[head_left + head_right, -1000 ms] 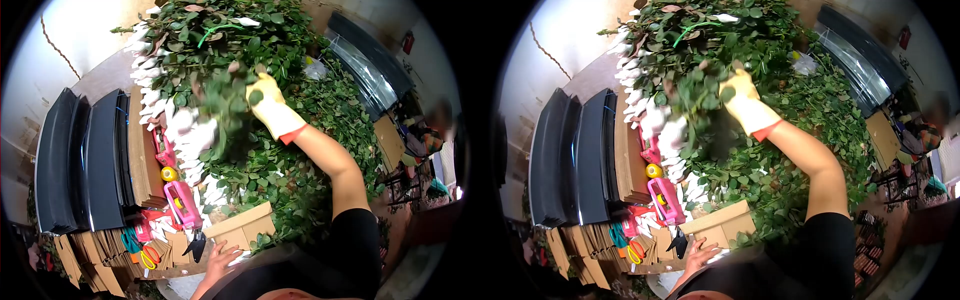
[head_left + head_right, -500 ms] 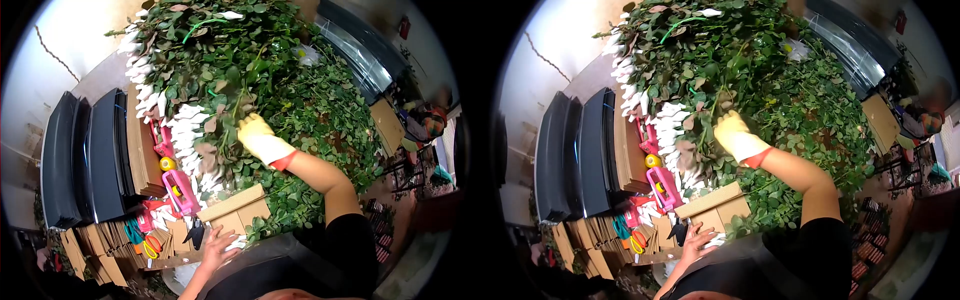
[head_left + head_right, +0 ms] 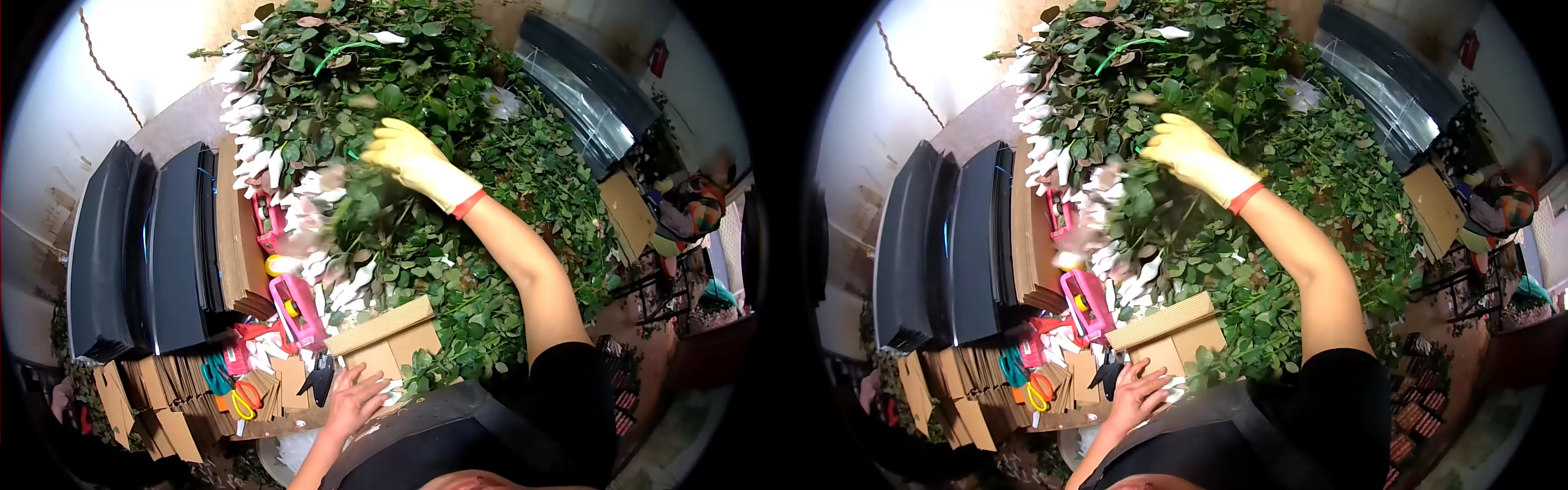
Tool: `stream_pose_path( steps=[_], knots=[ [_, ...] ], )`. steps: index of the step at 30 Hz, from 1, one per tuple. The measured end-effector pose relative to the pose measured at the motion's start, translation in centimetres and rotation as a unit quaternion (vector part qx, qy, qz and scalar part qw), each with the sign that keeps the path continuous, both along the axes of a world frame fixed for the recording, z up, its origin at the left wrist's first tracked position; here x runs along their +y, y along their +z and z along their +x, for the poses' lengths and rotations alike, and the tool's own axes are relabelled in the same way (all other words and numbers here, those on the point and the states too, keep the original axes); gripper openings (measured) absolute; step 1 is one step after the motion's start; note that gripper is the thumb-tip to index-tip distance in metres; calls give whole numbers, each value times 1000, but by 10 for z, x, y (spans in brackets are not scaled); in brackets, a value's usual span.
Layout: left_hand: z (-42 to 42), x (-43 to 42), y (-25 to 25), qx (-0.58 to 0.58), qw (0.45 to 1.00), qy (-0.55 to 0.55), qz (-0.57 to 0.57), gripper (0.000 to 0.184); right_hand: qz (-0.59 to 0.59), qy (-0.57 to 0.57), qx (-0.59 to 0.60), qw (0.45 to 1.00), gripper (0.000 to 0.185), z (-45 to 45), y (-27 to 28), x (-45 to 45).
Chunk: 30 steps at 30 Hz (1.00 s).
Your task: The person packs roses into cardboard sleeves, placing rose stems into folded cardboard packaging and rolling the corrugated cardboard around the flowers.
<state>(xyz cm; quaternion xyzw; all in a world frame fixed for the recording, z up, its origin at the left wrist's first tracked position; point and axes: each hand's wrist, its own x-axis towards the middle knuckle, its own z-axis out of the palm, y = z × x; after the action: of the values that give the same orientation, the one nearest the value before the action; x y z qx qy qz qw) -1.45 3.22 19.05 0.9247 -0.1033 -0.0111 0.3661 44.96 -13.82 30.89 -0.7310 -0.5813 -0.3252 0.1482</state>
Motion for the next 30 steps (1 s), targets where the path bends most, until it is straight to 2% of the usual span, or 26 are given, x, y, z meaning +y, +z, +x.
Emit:
stream_pose_path(
  steps=[1, 3, 5, 7, 8, 10, 11, 13, 15, 16, 17, 19, 20, 21, 22, 23, 25, 26, 27, 29, 30],
  knots=[
    [2, 0, 0, -13, 1000, 1, 0, 31, 54, 34, -26, 998, 22, -25, 29, 9],
    [4, -3, 0, -37, 999, 1, -1, 28, 30, 146, 10, 989, 32, -75, 71, 20],
    [7, -11, -1, -86, 996, 8, 4, 21, -60, 128, -55, 988, 27, -121, 59, 16],
    [10, -12, -2, -90, 996, 8, -28, 18, -184, 47, -14, 982, 7, -145, 73, 6],
    [9, -13, -1, -70, 997, 11, -40, 16, -140, 6, 29, 990, 9, -132, 58, -3],
    [6, -14, -3, -53, 998, 24, -39, 15, -193, -159, 86, 964, 14, -105, 60, -27],
    [6, -14, -1, -44, 998, 29, -44, 15, -286, -275, 96, 913, 19, -101, 64, -41],
    [6, -13, -10, -58, 996, 29, -64, 14, -173, -272, 15, 947, 28, -109, 58, -69],
    [5, -12, -16, -50, 995, 35, -73, 14, -117, -210, 1, 971, 33, -113, 40, -98],
    [5, -13, -13, -38, 995, 36, -84, 14, -243, -274, 117, 923, 35, -96, 29, -109],
    [6, -12, -10, -30, 995, 34, -93, 13, -235, -296, 75, 923, 41, -97, 22, -128],
    [9, -13, -12, -27, 993, 42, -109, 14, -197, -285, 82, 934, 41, -121, 26, -146],
    [9, -13, -15, -28, 992, 47, -115, 15, -219, -307, 110, 920, 44, -148, 46, -140],
    [4, -13, -17, -22, 992, 49, -118, 15, -184, -259, 119, 941, 50, -171, 47, -144],
    [4, -12, -18, -12, 990, 53, -129, 15, -285, -270, 233, 890, 50, -191, 61, -132],
    [5, -12, -19, 0, 989, 58, -138, 14, -378, -275, 343, 815, 49, -210, 72, -121],
    [2, -8, -12, 278, 944, 146, -98, 28, -340, -134, 349, 863, 41, -248, 51, -140],
    [-5, -9, -32, 55, 975, 133, -171, 51, -290, -134, 359, 877, 32, -260, 14, -154],
    [-9, -4, -47, 50, 975, 124, -180, 69, -242, -121, 363, 892, 20, -271, -5, -166],
    [-6, -8, -50, 25, 963, 142, -228, 72, -262, -149, 330, 894, 14, -279, -25, -173],
    [-4, -13, -40, 47, 939, 157, -303, 74, -337, -182, 351, 855, 14, -279, -27, -167]
  ],
)
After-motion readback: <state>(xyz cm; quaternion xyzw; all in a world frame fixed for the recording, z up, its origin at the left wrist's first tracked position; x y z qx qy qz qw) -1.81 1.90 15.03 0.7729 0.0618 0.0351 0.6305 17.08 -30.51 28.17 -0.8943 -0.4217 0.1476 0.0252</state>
